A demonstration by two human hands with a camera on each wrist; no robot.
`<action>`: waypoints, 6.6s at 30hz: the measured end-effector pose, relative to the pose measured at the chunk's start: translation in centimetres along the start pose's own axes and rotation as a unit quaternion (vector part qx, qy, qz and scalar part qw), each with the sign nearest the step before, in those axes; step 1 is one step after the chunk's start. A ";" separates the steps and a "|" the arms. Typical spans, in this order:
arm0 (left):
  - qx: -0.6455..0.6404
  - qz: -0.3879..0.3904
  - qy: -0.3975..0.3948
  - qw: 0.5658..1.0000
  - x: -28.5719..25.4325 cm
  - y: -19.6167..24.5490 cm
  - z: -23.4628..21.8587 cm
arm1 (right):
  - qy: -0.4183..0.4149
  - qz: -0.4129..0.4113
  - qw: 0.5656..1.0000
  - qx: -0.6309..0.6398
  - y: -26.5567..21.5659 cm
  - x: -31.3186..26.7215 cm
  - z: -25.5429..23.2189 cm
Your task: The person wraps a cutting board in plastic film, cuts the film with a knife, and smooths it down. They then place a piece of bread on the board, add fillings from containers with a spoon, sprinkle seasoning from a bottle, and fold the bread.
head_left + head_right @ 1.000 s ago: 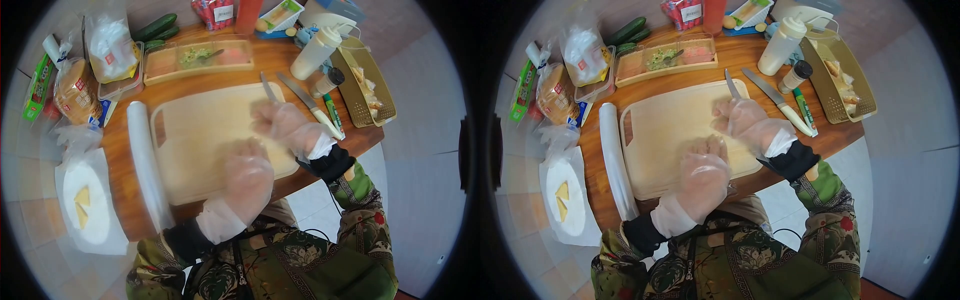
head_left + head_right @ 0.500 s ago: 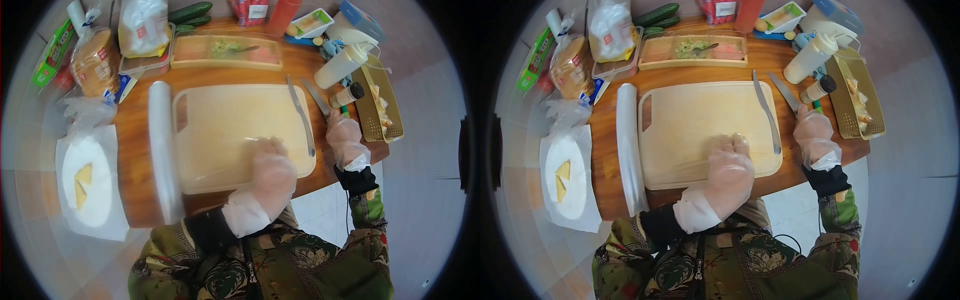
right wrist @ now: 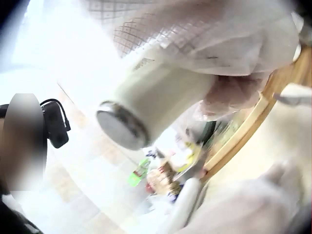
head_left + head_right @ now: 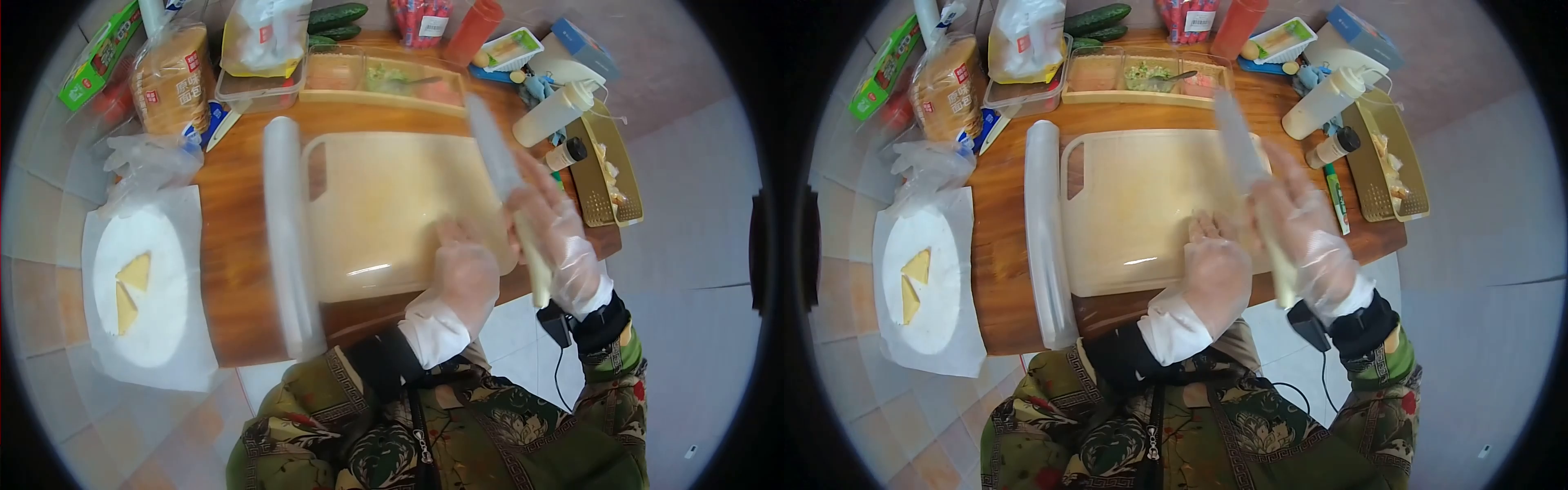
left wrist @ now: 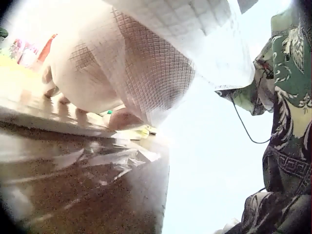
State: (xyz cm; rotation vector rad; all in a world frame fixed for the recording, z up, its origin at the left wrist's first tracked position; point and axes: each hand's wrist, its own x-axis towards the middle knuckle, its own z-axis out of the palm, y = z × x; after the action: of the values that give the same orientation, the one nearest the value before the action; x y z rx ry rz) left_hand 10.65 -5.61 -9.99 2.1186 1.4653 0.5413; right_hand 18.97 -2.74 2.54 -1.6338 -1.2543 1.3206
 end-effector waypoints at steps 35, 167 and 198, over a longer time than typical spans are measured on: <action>-0.020 0.142 -0.010 0.990 -4.4 0.5 1.5 | -0.103 -0.138 0.790 -0.589 4.9 1.4 12.3; -0.302 0.171 0.303 0.888 -2.4 -1.9 10.9 | -0.283 -0.224 0.308 -0.880 6.4 3.3 14.3; -0.157 0.206 0.288 0.922 -4.6 -2.9 15.9 | -0.327 -0.230 0.398 -0.826 6.8 0.8 13.4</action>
State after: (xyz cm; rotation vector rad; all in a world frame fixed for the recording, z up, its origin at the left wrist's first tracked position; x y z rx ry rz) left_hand 16.16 -11.90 -24.59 2.0934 1.0809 1.5568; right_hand 7.82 -4.83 -7.35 -1.1281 -3.8427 -0.3084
